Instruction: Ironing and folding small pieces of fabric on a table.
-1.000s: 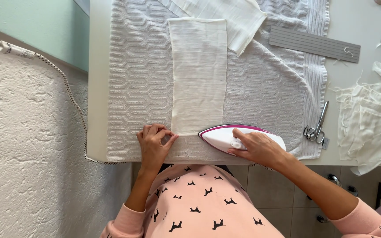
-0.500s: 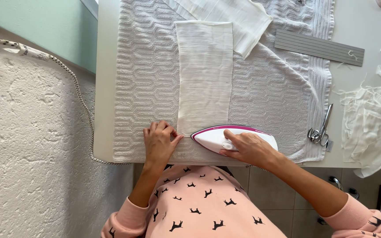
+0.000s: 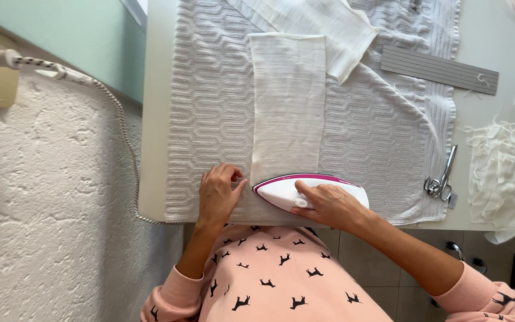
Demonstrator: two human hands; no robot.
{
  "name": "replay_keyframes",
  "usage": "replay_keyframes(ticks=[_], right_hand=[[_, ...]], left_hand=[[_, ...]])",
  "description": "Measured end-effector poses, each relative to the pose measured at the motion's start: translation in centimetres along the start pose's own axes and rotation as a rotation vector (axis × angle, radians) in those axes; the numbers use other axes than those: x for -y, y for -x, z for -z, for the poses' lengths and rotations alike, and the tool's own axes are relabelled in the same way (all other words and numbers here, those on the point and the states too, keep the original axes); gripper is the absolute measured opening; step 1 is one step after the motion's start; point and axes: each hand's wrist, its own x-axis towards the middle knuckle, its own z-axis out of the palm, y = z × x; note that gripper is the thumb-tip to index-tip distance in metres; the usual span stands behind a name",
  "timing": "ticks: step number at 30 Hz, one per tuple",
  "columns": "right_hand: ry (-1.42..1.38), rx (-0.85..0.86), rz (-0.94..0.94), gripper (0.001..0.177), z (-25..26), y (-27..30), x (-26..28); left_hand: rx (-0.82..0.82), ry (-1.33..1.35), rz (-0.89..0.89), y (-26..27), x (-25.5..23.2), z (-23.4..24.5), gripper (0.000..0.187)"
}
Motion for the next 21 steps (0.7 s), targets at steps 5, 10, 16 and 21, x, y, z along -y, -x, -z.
replay_keyframes(ticks=[5,10,16,21], right_hand=[[-0.009,0.012,0.004,0.039,-0.1,-0.7,0.9],[-0.008,0.013,0.000,0.041,0.1,-0.9,1.4],[-0.015,0.039,-0.004,0.041,0.6,-1.0,1.7],[-0.037,0.052,-0.026,0.039,0.5,-1.1,1.7]], left_hand=[[-0.185,0.027,0.040,0.1,0.8,2.2,0.007],[-0.310,-0.097,-0.012,0.5,1.2,3.6,0.013],[-0.383,-0.095,-0.118,0.3,3.4,2.0,0.006],[-0.371,-0.029,-0.093,0.4,2.7,2.7,0.008]])
